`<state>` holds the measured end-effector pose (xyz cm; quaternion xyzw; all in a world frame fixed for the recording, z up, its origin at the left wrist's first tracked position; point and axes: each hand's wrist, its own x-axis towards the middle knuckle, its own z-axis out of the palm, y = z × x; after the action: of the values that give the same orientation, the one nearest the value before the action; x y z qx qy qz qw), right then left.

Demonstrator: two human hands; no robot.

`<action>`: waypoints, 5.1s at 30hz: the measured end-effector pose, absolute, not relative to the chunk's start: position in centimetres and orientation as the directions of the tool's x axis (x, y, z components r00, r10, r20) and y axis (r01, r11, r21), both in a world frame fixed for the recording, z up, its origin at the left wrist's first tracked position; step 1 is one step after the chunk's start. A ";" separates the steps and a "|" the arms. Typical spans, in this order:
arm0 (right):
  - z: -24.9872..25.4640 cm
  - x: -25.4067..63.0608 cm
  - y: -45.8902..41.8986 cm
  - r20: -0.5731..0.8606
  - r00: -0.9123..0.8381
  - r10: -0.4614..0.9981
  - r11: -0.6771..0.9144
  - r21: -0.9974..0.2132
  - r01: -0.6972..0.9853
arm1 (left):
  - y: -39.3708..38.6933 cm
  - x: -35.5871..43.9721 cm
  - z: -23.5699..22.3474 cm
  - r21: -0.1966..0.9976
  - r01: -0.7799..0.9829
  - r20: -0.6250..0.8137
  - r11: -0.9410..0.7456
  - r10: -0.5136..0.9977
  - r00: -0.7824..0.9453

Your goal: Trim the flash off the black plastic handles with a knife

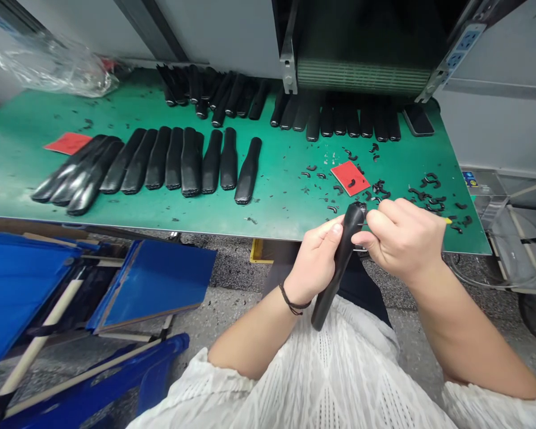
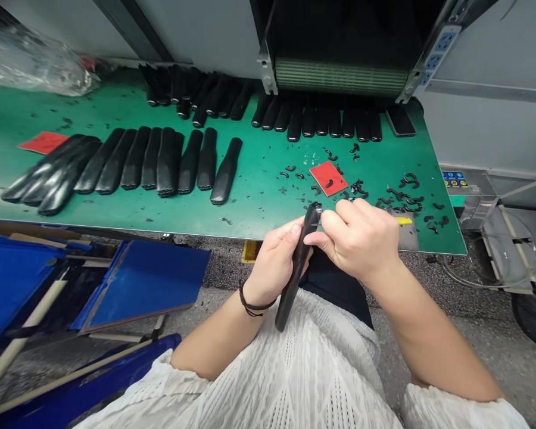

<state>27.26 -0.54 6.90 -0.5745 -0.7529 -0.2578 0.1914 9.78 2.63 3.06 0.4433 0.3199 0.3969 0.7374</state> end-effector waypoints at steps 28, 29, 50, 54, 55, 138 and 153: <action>3.7 22.5 -3.8 0.442 -0.382 0.812 0.431 -0.012 0.902 | 5.1 10.1 4.8 0.721 -0.481 -0.325 0.498 0.857 0.401; 3.6 22.4 -3.9 0.438 -0.380 0.815 0.433 -0.026 0.901 | 5.2 10.1 5.0 0.729 -0.480 -0.327 0.488 0.865 0.382; 3.3 21.4 -5.7 0.504 -0.458 0.732 0.462 0.127 0.878 | 8.9 9.0 3.8 0.655 -0.632 -0.445 0.414 0.888 0.121; 2.0 22.8 -5.7 0.614 -0.374 0.695 0.482 -0.012 0.876 | 9.6 8.5 3.6 0.591 -0.693 -0.488 0.414 0.867 0.102; 1.8 23.3 -5.5 0.605 -0.297 0.738 0.416 -0.063 0.907 | 9.7 8.4 3.7 0.582 -0.700 -0.493 0.413 0.864 0.100; 9.8 24.8 -2.6 0.477 -0.241 0.845 0.401 -0.269 0.876 | 3.4 5.8 4.8 0.973 -0.128 0.226 -0.191 0.691 0.687; 7.8 24.1 -3.3 0.719 -0.168 0.675 0.205 0.036 0.978 | 2.1 6.9 3.9 0.988 -0.103 0.153 -0.114 0.790 0.593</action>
<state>24.05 -3.26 7.77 -0.5746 -0.7190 -0.2590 0.2929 6.95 2.07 3.93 0.6508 0.2640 0.3657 0.6108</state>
